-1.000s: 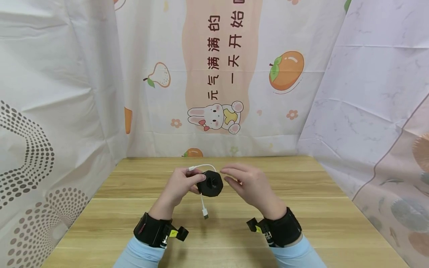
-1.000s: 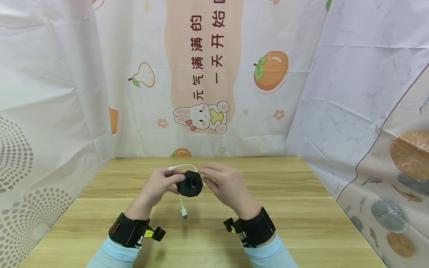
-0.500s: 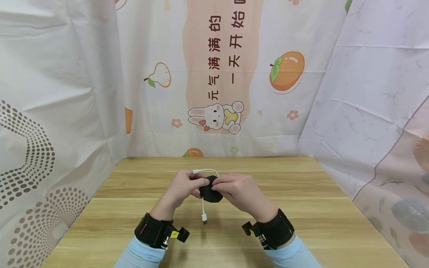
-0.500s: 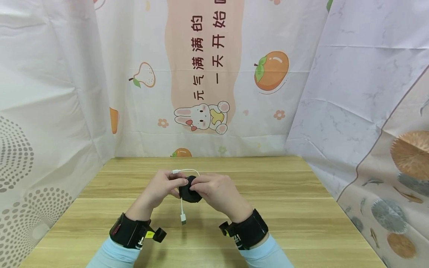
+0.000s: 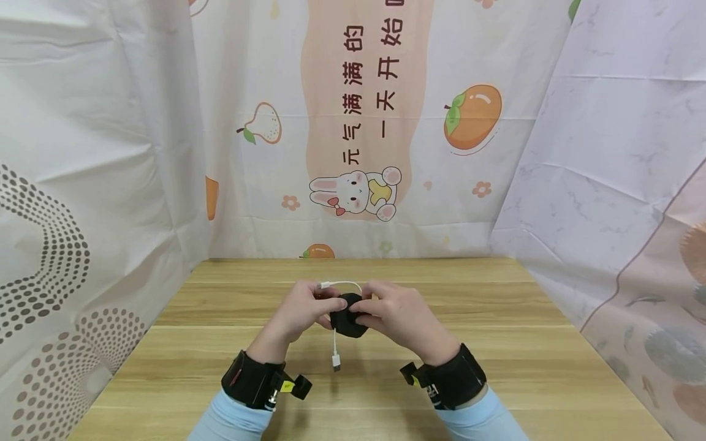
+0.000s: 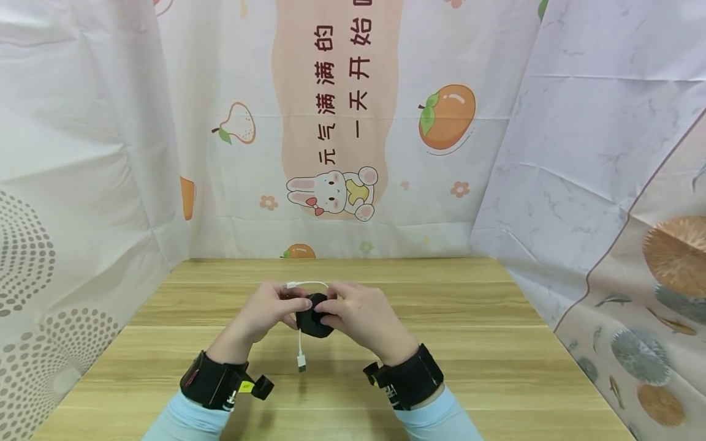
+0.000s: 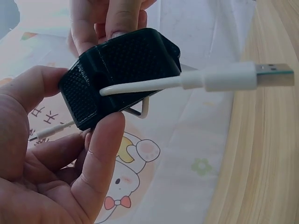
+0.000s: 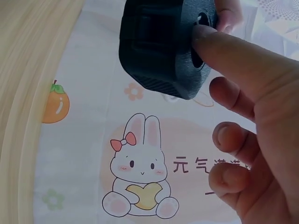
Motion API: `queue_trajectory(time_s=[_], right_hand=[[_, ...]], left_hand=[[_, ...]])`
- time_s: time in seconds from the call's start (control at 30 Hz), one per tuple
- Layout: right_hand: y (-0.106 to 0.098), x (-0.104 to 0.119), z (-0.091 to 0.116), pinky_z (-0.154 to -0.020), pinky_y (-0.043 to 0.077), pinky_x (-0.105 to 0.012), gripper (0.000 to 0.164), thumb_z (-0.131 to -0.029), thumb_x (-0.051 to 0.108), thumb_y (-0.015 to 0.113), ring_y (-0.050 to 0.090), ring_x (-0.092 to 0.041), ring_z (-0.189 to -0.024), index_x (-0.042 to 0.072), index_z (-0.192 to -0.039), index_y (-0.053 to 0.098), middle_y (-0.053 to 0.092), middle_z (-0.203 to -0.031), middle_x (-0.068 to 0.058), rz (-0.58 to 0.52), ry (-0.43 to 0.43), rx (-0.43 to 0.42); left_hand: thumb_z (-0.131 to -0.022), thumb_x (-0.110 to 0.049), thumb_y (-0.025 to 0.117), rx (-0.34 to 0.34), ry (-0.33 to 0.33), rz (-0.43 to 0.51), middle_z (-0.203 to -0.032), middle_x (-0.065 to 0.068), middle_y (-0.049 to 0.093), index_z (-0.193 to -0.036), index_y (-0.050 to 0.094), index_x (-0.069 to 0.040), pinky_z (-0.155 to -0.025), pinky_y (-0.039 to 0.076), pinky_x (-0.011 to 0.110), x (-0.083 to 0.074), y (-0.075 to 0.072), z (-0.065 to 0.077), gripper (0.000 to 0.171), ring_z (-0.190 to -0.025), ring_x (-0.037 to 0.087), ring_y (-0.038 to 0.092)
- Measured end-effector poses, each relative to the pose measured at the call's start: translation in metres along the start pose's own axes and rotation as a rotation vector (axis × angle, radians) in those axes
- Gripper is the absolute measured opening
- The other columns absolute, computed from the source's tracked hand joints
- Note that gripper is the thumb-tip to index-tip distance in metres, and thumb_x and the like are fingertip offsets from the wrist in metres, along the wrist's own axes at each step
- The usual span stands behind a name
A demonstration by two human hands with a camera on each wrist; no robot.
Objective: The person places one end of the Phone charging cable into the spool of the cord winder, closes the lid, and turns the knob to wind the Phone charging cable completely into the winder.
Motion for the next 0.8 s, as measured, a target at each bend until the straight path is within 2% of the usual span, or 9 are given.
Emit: queue_trajectory(time_s=[0.1,0.3,0.5,0.8], right_hand=[[0.000,-0.002,0.000,-0.059,0.051,-0.021,0.020,-0.079,0.025,0.090,0.059,-0.006,-0.072,0.020,-0.096,0.081,0.061,-0.091,0.007,-0.005,0.015,-0.013],[-0.001,-0.007,0.000,-0.056,0.051,-0.021,0.016,-0.082,0.024,0.088,0.060,-0.006,-0.066,0.014,-0.087,0.076,0.062,-0.082,0.007,-0.011,0.044,-0.080],[-0.001,-0.008,0.001,-0.054,0.051,-0.022,0.017,-0.082,0.020,0.087,0.060,-0.007,-0.061,0.010,-0.085,0.074,0.062,-0.079,0.003,-0.004,0.063,-0.151],[-0.001,-0.005,0.001,-0.053,0.050,-0.023,0.016,-0.086,0.017,0.084,0.057,-0.009,-0.060,0.008,-0.086,0.071,0.058,-0.078,0.000,0.009,0.108,-0.197]], left_hand=[[-0.088,-0.011,0.077,-0.004,0.000,0.002,-0.098,0.016,0.065,-0.098,0.071,0.009,-0.059,0.061,0.044,0.000,-0.001,0.000,0.024,-0.085,0.027,0.068],[-0.090,-0.011,0.076,-0.015,0.021,0.021,-0.112,0.020,0.066,-0.111,0.072,0.010,-0.066,0.062,0.045,-0.004,-0.001,0.000,0.031,-0.089,0.028,0.070],[-0.090,-0.010,0.075,-0.036,0.070,0.034,-0.104,0.019,0.071,-0.112,0.072,0.009,-0.066,0.062,0.041,-0.011,-0.004,0.000,0.029,-0.086,0.028,0.072],[-0.091,-0.010,0.075,-0.080,0.100,0.045,-0.100,0.017,0.072,-0.113,0.072,0.009,-0.067,0.062,0.040,-0.015,-0.008,0.002,0.029,-0.085,0.026,0.071]])
Point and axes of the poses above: each hand's wrist, its own z-axis away from the middle knuckle, its own y-axis out of the palm, x = y × z, the point moved 10 cm from there along -z, towards the middle knuckle
